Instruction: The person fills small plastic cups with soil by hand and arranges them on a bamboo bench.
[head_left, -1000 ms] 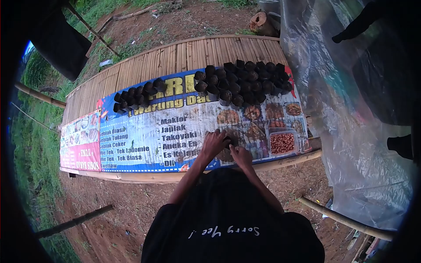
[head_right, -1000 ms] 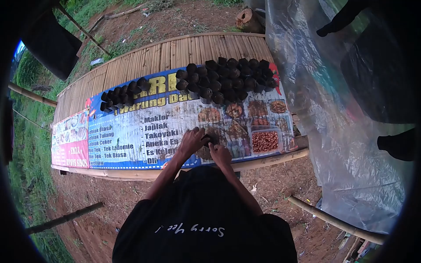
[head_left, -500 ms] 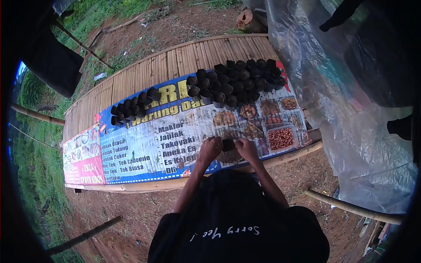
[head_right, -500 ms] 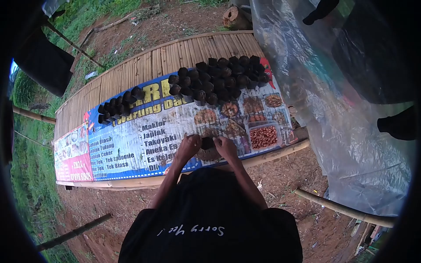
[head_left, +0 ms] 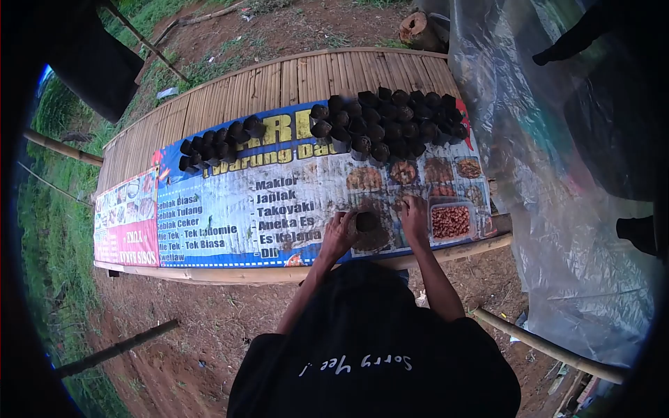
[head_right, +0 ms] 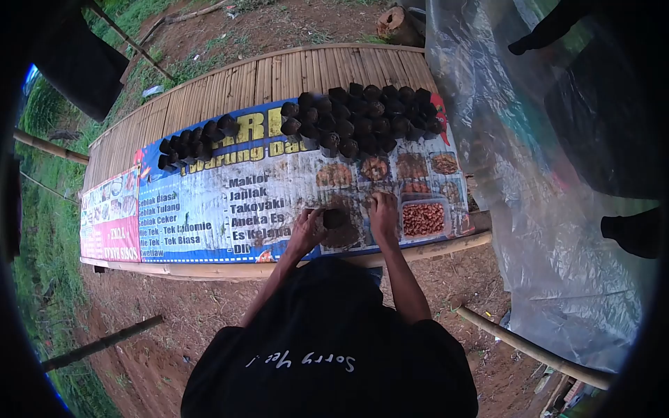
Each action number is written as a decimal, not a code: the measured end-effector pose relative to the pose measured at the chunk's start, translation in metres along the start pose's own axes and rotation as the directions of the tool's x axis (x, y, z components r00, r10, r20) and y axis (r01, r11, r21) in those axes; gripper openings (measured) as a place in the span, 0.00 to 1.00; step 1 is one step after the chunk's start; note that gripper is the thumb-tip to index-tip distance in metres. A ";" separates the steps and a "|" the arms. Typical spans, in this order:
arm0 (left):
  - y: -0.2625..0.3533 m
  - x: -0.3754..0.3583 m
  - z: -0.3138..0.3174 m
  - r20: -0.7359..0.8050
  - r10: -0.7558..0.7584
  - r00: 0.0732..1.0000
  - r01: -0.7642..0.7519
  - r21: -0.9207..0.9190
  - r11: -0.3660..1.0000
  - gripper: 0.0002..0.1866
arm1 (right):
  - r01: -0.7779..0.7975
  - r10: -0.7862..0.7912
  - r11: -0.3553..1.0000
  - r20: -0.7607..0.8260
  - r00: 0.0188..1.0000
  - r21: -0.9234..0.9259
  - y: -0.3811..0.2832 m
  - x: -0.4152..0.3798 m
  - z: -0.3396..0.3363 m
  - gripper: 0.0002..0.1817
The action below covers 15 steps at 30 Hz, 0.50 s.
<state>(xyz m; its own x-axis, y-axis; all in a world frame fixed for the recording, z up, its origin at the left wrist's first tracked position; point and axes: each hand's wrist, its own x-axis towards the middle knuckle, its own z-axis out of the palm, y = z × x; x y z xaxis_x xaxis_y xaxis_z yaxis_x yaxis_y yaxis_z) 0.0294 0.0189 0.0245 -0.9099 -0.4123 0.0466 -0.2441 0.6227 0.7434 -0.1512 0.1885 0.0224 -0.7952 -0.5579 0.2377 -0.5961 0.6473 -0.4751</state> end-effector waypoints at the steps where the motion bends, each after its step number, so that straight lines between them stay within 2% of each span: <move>1: 0.001 0.001 0.002 -0.010 -0.015 1.000 0.015 -0.006 1.000 0.36 | 0.007 -0.009 0.988 0.010 1.000 0.156 -0.012 0.002 -0.010 0.08; 2: 0.000 0.004 0.004 -0.039 0.024 0.999 -0.022 0.046 0.999 0.37 | 0.016 -0.020 0.988 0.022 1.000 0.156 -0.030 0.004 -0.027 0.08; 4: 0.000 0.008 0.005 -0.070 0.056 0.996 -0.050 0.097 0.994 0.38 | -0.147 0.005 0.905 0.335 0.942 0.398 -0.061 0.005 -0.058 0.04; 5: 0.001 0.010 0.005 -0.038 0.058 0.998 -0.055 0.071 0.996 0.38 | -0.142 -0.002 0.908 0.341 0.940 0.395 -0.064 0.003 -0.059 0.04; 7: -0.004 0.013 0.012 -0.012 0.058 0.998 -0.057 0.040 0.998 0.39 | 0.075 -0.210 0.926 0.343 0.916 0.369 -0.067 0.001 -0.059 0.04; 8: -0.009 0.014 0.017 -0.012 0.053 0.999 -0.053 0.026 0.998 0.39 | 0.204 -0.285 0.941 0.306 0.908 0.271 -0.069 0.001 -0.057 0.05; 9: -0.009 0.016 0.019 -0.011 0.049 0.999 -0.049 0.013 0.999 0.38 | 0.206 -0.287 0.941 0.309 0.907 0.270 -0.070 0.001 -0.052 0.05; 11: -0.011 0.016 0.020 -0.005 0.043 0.999 -0.043 0.011 0.999 0.38 | 0.303 -0.334 0.942 0.339 0.880 0.143 -0.074 0.002 -0.040 0.06; 15: -0.019 0.018 0.024 -0.045 0.069 0.997 -0.068 0.013 0.998 0.34 | 0.309 -0.329 0.944 0.337 0.882 0.112 -0.087 -0.006 -0.015 0.06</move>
<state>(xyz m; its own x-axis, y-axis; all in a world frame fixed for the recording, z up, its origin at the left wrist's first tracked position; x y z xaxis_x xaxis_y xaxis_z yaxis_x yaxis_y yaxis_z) 0.0099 0.0158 -0.0045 -0.9086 -0.3977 0.1272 -0.1858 0.6578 0.7299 -0.0962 0.1441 0.0750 -0.4677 -0.8802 0.0804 -0.7965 0.3803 -0.4702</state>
